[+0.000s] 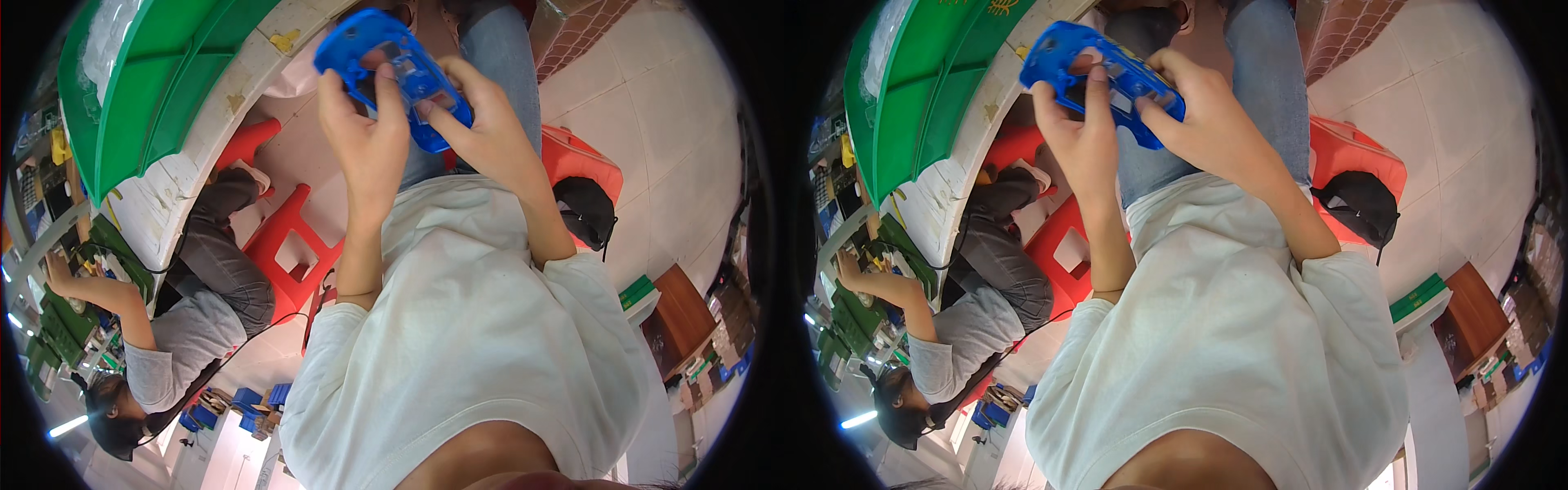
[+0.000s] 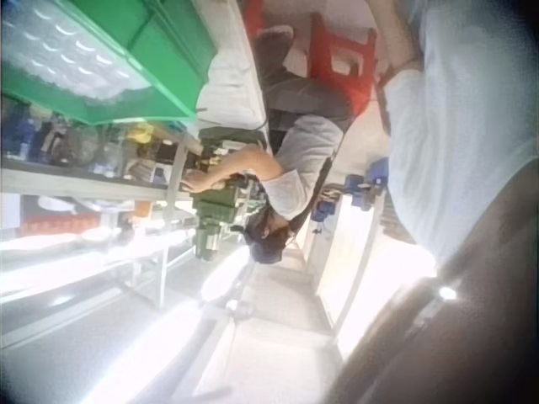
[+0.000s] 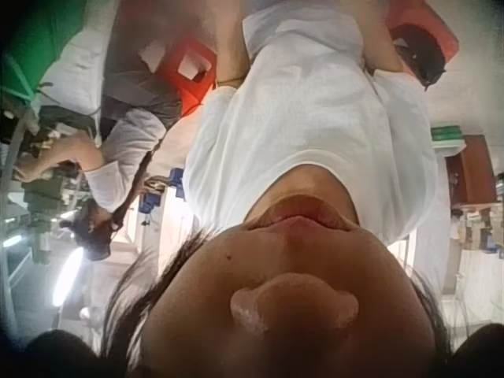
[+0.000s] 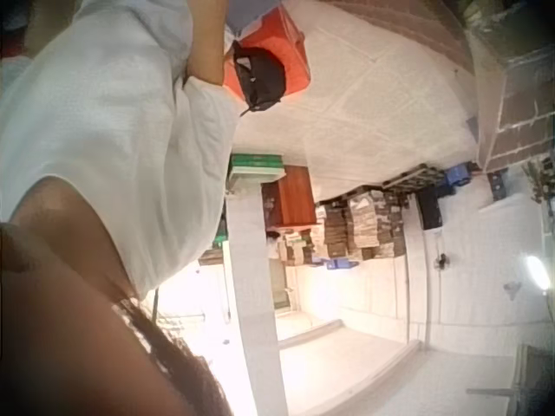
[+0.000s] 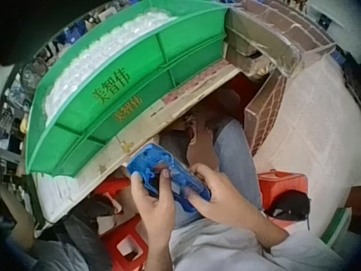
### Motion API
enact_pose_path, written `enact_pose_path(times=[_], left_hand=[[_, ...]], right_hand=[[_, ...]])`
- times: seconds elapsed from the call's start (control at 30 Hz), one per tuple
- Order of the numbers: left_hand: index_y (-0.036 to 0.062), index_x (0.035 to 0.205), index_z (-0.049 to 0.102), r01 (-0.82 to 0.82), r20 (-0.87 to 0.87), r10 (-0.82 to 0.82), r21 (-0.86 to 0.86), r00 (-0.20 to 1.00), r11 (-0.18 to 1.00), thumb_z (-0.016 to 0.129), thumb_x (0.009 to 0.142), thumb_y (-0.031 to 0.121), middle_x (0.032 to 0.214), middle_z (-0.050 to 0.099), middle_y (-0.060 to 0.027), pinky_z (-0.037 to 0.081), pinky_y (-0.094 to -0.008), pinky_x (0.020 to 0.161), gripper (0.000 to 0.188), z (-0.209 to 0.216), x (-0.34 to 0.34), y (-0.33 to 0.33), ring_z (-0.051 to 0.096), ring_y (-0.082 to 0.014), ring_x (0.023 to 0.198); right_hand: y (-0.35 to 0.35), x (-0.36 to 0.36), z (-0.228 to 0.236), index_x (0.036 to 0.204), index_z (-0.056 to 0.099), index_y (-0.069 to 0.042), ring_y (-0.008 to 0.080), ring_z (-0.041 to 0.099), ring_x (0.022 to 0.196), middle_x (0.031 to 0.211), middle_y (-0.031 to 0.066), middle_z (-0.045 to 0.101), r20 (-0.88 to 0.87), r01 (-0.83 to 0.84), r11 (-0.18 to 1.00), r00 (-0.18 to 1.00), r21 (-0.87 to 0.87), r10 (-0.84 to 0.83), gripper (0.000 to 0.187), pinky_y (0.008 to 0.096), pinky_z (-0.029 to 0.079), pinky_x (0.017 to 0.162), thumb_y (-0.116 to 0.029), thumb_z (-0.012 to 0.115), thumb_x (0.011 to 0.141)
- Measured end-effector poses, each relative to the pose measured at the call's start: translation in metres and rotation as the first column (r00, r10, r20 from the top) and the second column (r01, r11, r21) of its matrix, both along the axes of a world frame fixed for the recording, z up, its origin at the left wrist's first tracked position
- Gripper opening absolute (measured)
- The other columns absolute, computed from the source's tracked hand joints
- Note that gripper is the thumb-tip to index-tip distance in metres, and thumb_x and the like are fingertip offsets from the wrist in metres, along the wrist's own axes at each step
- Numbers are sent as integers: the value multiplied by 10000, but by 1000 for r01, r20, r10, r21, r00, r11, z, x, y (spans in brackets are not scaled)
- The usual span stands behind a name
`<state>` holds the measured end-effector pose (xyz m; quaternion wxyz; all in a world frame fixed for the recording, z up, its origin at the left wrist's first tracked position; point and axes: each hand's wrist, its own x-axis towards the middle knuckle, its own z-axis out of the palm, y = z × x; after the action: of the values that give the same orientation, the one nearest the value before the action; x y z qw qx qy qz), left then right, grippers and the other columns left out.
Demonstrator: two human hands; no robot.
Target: The person assembles toy cars by taking clear plastic window inserts from a container and pressing them into the toy car bodies by hand.
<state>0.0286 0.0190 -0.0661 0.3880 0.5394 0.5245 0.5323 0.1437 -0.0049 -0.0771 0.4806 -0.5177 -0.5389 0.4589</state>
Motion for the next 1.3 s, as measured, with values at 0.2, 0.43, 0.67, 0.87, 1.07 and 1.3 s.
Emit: enact_pose_path(times=[0.2,0.43,0.67,0.87,1.07,1.3], left_hand=[[-12,904,462,-3,119,16,-109,993,994,551,792,34,867,545,-71,424,-226,671,151,3,-1,-2,523,-105,770],[8,1000,472,194,167,-164,-180,972,964,621,766,56,881,557,-44,420,-198,654,281,-5,-2,-5,532,-79,763],[4,1001,469,198,179,-170,-151,969,969,626,753,32,873,559,-50,435,-194,649,295,-7,-1,-3,557,-96,770],[7,1010,468,221,212,-181,-188,961,957,629,752,29,887,560,-54,437,-200,655,304,-8,-3,0,558,-101,780],[6,1012,475,266,292,-206,-185,934,946,645,742,32,926,553,-54,428,-222,720,320,-3,-6,0,541,-109,837],[-2,999,448,235,242,-195,-153,951,960,612,755,12,864,541,-62,448,-212,651,295,-4,-6,4,539,-103,765]], right_hand=[[-1,-2,4,818,511,34,98,482,578,643,85,530,-91,74,991,992,-113,-84,122,245,407,535,-76,508,767],[0,-2,1,802,507,31,91,455,570,628,72,498,-45,151,987,987,-56,-153,125,235,402,529,-89,515,767],[3,-4,0,782,493,21,105,456,567,628,85,496,10,159,987,987,-34,-158,112,244,402,529,-85,522,759],[4,-4,-1,762,458,17,163,453,552,623,119,475,27,135,991,990,17,-136,88,277,388,525,-57,504,750],[2,-6,2,786,439,12,246,473,598,680,153,483,76,103,992,991,74,-108,90,305,389,556,-25,496,727],[4,-9,3,779,453,17,262,479,584,663,158,489,116,132,988,983,84,-141,85,318,391,547,-26,501,724]])
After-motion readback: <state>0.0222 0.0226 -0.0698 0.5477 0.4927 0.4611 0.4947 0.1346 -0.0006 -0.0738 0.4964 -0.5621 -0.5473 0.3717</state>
